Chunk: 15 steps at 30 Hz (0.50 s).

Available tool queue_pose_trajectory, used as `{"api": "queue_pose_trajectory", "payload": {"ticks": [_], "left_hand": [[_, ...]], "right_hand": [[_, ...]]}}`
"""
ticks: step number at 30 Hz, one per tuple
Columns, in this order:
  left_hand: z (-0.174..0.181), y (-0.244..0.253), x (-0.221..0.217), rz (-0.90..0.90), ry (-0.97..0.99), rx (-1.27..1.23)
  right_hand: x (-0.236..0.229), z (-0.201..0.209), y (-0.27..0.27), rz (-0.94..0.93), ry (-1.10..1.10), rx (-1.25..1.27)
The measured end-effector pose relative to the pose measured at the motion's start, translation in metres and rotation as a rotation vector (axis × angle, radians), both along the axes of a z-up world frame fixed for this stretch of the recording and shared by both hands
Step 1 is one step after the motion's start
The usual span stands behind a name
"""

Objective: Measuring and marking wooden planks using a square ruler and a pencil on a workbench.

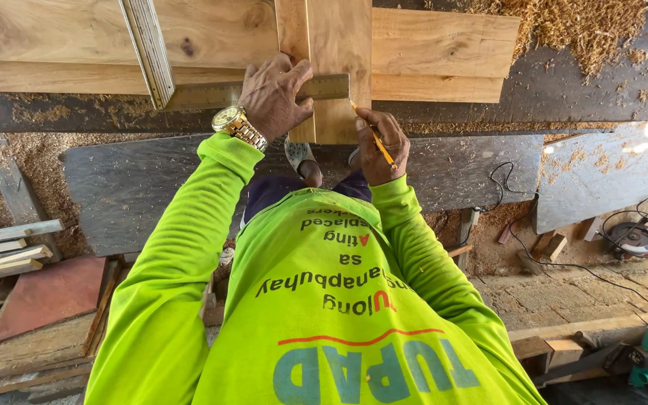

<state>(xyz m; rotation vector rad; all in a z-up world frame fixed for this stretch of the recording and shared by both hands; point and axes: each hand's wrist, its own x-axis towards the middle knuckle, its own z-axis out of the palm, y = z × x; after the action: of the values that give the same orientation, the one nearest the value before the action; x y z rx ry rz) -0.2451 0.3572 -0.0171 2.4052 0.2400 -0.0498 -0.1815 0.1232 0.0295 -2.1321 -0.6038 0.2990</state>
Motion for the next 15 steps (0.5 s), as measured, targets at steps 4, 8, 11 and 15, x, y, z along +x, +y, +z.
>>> {"api": "queue_pose_trajectory", "payload": {"ticks": [4, 8, 11, 15], "left_hand": [[-0.0044, -0.0003, -0.0004, 0.006, -0.042, 0.013], [-0.0014, -0.0011, 0.0009, 0.006, -0.017, 0.013], [-0.0036, -0.0008, 0.0003, 0.007, -0.043, 0.015], [-0.0009, -0.0011, 0.001, 0.016, -0.018, 0.011]], "right_hand": [[-0.0007, -0.0011, 0.002, -0.031, 0.056, 0.007], [-0.0008, -0.0018, 0.0002, -0.041, 0.056, -0.019], [0.0012, -0.003, -0.0006, -0.027, 0.037, -0.017], [0.0037, 0.0005, 0.0008, -0.007, 0.023, -0.011]]}}
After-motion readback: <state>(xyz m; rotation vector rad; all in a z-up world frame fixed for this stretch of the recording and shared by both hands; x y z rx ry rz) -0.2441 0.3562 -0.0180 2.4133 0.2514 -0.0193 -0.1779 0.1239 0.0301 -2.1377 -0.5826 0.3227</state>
